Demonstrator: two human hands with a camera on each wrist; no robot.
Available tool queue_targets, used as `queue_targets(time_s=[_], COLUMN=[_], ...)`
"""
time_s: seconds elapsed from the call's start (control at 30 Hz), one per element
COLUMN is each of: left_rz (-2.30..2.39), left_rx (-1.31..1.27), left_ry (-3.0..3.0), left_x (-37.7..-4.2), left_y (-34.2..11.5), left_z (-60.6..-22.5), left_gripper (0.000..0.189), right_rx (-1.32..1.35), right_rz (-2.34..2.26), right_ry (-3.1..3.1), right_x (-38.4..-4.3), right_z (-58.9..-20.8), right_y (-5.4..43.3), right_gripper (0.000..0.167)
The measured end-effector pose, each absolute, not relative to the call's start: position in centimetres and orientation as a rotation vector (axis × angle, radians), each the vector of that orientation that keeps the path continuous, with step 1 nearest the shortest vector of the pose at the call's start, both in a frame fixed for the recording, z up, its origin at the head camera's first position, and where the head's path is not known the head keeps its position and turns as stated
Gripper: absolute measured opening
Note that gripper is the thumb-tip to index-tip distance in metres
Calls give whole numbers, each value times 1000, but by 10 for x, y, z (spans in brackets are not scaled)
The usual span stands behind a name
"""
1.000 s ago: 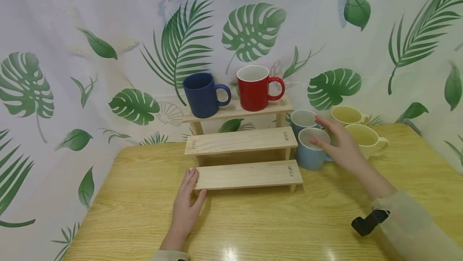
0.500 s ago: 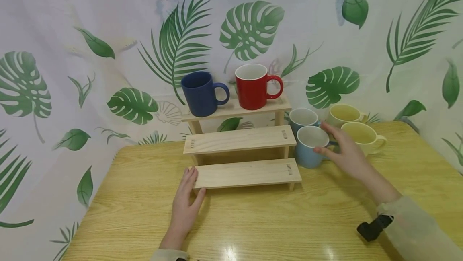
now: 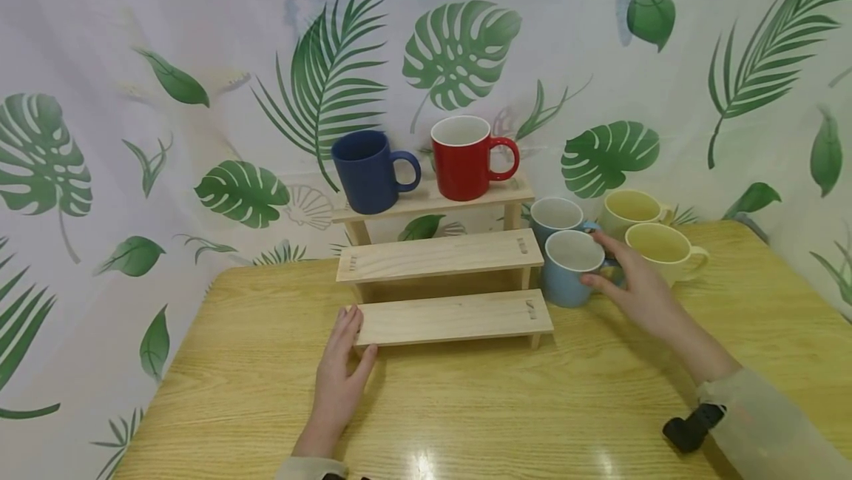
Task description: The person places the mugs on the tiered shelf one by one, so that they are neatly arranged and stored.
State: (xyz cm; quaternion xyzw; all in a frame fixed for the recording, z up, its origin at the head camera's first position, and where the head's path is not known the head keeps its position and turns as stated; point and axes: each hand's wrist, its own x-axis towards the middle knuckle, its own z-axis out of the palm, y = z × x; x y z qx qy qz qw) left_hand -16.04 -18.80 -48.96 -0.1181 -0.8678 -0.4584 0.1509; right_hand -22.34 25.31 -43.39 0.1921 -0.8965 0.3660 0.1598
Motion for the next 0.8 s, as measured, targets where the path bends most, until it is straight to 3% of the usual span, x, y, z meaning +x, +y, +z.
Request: queue_targets(time_s=[0.57,0.8], left_rz=[-1303,-1308], left_rx=[-326,-326], left_ry=[-2510,-2508], left_x=[-161,-161], left_y=[-189,-188], left_z=[-491,-490], left_gripper=[57,57], right_rx=[351,320], right_rz=[1120,1044], right_ry=[-2603,-2598], right_x=[-207,-207], right_z=[-439,-441], right_y=[264,261], right_gripper=[61,68])
